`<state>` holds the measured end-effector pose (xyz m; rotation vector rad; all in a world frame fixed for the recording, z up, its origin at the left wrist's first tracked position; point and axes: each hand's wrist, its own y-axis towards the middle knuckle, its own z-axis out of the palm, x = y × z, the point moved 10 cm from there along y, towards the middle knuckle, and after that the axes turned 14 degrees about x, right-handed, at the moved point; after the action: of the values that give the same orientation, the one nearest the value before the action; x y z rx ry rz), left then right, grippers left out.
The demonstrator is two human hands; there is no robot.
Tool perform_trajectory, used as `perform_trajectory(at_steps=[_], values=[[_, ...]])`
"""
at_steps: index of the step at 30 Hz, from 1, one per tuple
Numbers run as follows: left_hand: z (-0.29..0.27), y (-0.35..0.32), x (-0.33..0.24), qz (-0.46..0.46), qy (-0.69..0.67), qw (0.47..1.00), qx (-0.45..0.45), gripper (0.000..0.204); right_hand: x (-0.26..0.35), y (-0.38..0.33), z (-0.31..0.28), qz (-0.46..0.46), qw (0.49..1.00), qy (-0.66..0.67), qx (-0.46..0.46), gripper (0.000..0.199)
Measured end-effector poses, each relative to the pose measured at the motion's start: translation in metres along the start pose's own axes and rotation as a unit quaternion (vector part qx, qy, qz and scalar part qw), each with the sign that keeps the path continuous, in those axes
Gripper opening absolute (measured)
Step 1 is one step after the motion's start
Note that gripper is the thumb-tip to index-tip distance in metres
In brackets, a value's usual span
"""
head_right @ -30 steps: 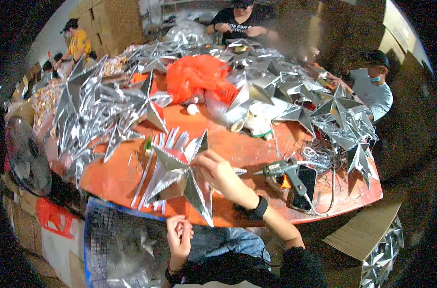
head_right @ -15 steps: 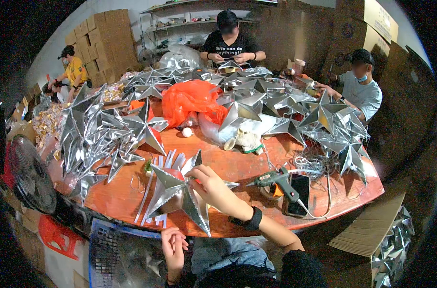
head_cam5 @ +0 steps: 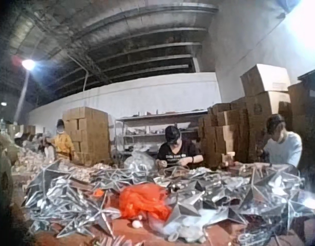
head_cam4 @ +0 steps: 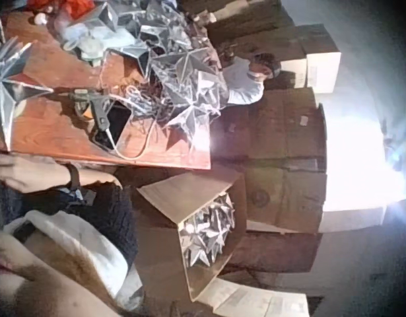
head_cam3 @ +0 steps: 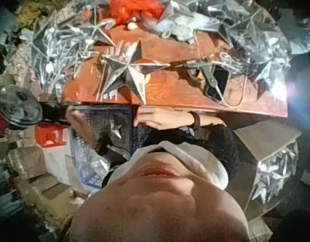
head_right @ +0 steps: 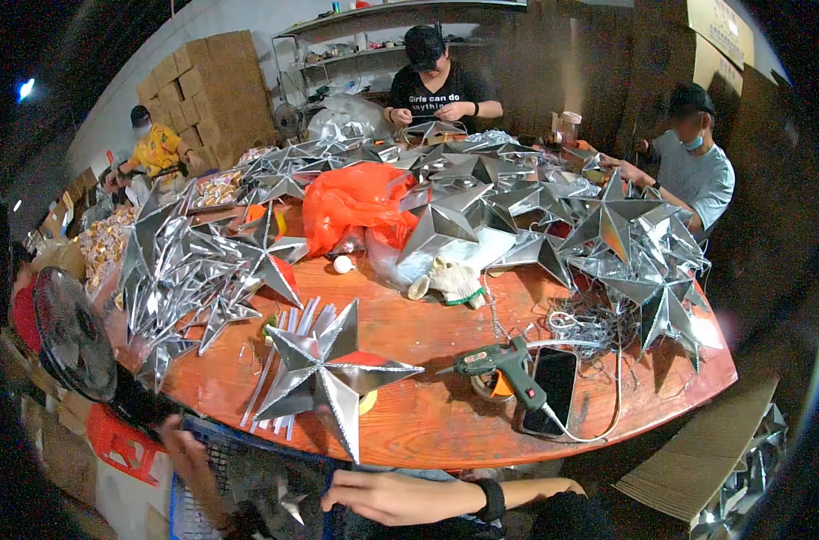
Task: Apply hot glue and assemble large silver decorative stars from components.
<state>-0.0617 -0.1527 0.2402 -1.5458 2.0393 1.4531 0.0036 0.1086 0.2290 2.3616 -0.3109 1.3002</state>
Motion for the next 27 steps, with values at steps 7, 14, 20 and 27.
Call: perform_trajectory(at_steps=[7, 14, 20, 27], values=[[-0.117, 0.011, -0.022, -0.112, 0.210, 0.953, -0.189, 0.034, -0.026, -0.060, -0.028, 0.025, 0.995, 0.065, -0.075, 0.018], [0.046, 0.071, 0.002, 0.034, 0.123, 0.981, 0.149, 0.032, -0.029, -0.067, -0.016, 0.034, 0.993, 0.087, -0.073, 0.015], [0.051, 0.082, -0.020, -0.008, -0.037, 0.995, 0.092, 0.033, -0.011, -0.093, -0.043, 0.103, 0.990, 0.007, -0.093, 0.026], [0.126, 0.059, -0.058, 0.040, 0.069, 0.939, 0.335, 0.049, -0.003, -0.104, -0.063, 0.202, 0.954, -0.103, -0.193, 0.026]])
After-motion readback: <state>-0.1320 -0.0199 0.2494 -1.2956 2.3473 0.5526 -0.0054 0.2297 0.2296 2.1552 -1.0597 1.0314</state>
